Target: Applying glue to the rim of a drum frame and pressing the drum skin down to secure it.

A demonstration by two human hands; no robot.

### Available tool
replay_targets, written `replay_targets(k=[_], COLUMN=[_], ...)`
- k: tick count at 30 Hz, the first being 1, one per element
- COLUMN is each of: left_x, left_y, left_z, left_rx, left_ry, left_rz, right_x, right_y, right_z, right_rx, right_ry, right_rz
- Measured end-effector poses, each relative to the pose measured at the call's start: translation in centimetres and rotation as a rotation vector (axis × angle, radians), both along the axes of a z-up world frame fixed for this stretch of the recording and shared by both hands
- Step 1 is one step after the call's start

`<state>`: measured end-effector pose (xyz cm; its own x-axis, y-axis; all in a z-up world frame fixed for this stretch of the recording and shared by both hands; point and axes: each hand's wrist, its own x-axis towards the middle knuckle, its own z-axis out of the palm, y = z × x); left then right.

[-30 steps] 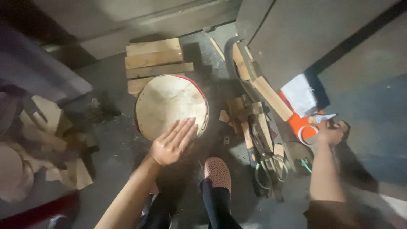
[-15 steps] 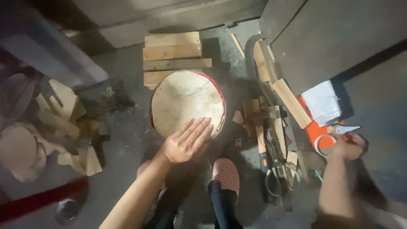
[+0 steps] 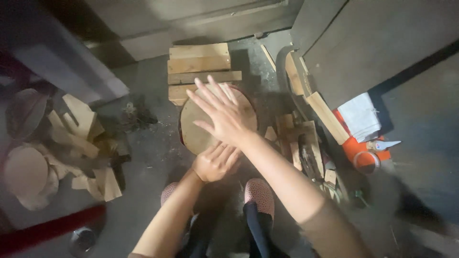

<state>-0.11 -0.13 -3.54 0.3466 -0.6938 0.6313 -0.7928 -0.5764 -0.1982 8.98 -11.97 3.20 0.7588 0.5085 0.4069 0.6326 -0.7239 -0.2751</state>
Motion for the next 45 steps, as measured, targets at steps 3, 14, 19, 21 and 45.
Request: replay_targets(k=[3,14,19,21,45], left_x=[0.0,-0.4,-0.1,-0.1,0.3], left_y=[0.5,0.7,0.9,0.6,0.6], left_z=[1.1,1.2,-0.5,-4.2,3.1], left_rx=[-0.014,-0.106,-0.118,-0.1,-0.107], left_ry=[0.009,0.035,0.013,0.054,-0.027], left_rz=[-0.003,0.006,-0.006,-0.034,-0.021], right_x=[2.3,2.6,2.0,0.1,2.5], right_y=[1.6,2.4,3.7,5.8,-4.0], right_z=[-2.2,-2.4,-1.2,2.5,-3.3], right_rx=[-0.068,-0.246,-0.292,-0.12,0.047], right_ry=[0.101,0.047,0.102,0.088,0.306], right_rz=[0.011,0.016,0.001,0.127,-0.315])
